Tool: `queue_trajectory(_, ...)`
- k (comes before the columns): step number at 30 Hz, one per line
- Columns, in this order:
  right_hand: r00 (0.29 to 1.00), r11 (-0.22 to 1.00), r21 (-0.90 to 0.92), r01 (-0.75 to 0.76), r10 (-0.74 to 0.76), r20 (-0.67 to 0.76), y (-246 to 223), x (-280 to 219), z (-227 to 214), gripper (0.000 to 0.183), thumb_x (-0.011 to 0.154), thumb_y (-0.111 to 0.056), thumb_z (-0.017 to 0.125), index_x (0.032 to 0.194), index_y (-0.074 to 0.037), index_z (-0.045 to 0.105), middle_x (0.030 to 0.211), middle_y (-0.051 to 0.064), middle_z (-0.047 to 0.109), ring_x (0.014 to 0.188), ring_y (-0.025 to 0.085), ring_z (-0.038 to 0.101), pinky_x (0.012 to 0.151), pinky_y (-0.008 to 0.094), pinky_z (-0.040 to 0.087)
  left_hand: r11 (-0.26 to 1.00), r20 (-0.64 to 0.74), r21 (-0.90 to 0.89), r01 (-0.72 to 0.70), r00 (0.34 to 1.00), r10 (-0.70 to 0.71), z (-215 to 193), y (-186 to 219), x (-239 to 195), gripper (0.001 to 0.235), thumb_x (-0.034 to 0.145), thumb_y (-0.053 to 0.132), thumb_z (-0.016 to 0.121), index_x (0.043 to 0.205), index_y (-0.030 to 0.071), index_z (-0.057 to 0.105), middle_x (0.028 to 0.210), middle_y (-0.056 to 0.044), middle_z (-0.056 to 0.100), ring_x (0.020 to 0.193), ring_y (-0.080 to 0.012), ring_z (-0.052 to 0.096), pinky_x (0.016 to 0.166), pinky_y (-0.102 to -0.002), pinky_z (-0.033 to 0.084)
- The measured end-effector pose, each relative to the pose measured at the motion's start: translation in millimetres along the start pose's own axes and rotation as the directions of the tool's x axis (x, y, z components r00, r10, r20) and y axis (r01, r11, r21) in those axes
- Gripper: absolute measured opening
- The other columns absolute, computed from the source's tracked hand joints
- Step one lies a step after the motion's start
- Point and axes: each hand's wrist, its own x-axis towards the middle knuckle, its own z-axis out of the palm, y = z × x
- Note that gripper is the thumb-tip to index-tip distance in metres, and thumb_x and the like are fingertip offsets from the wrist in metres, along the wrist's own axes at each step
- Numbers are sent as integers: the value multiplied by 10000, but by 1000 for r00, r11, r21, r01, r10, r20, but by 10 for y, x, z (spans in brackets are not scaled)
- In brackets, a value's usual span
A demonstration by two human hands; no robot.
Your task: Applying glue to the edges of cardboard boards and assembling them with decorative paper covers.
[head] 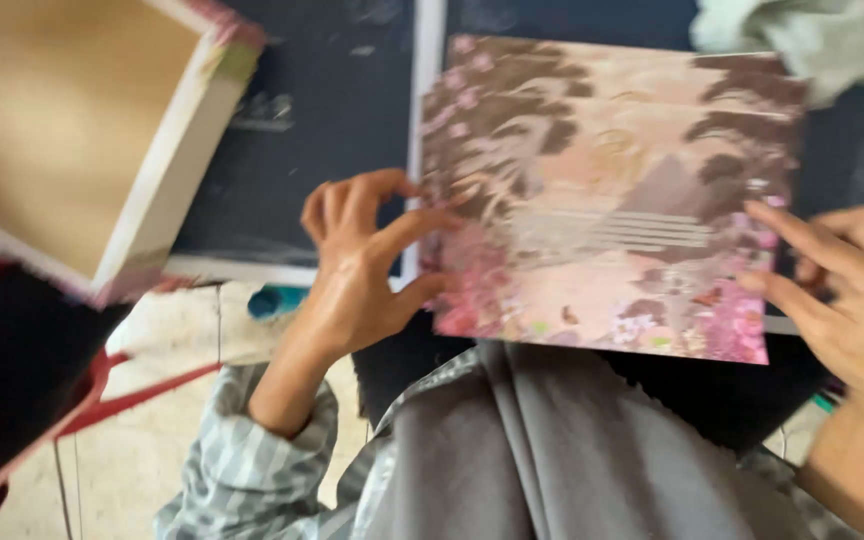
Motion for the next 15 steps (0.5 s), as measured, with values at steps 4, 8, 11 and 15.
queue_trajectory(4, 998, 999, 29, -39, 38, 51, 9, -118, 50, 705, 733, -81, 747, 1407, -90, 541, 1027, 94, 353, 765, 124, 356, 701, 211, 393, 1000, 101, 15, -4, 995, 2, -43, -72, -182, 560, 777, 431, 779, 1257, 314, 515, 1300, -93, 362, 1184, -357, 373, 1005, -560, 172)
queue_trajectory(8, 1000, 1000, 6, 11, -11, 19, -17, -163, 57, 749, 707, -49, 770, 1418, -57, 537, 1001, 88, 384, 733, 130, 373, 640, 225, 382, 998, 101, 51, -26, 995, 21, -44, -73, -199, 598, 770, 521, 768, 1274, 334, 506, 1340, -91, 346, 1192, -376, 384, 1017, -572, 160)
queue_trajectory(11, 998, 999, 3, 36, -36, 45, 80, -190, 51, 774, 689, -43, 760, 1420, -93, 511, 992, 77, 379, 720, 132, 370, 668, 229, 425, 997, 102, 74, -35, 994, 27, -40, -76, -222, 601, 775, 498, 775, 1282, 337, 495, 1347, -86, 341, 1195, -378, 377, 1018, -576, 150)
queue_trajectory(15, 996, 998, -54, 37, -32, 87, -55, -150, -32, 763, 702, -106, 758, 1408, -219, 491, 975, 54, 418, 706, 138, 377, 657, 247, 442, 995, 101, 79, -68, 993, 59, -67, 2, -205, 643, 729, 302, 806, 1278, 264, 474, 1362, -103, 328, 1182, -366, 375, 994, -631, 147)
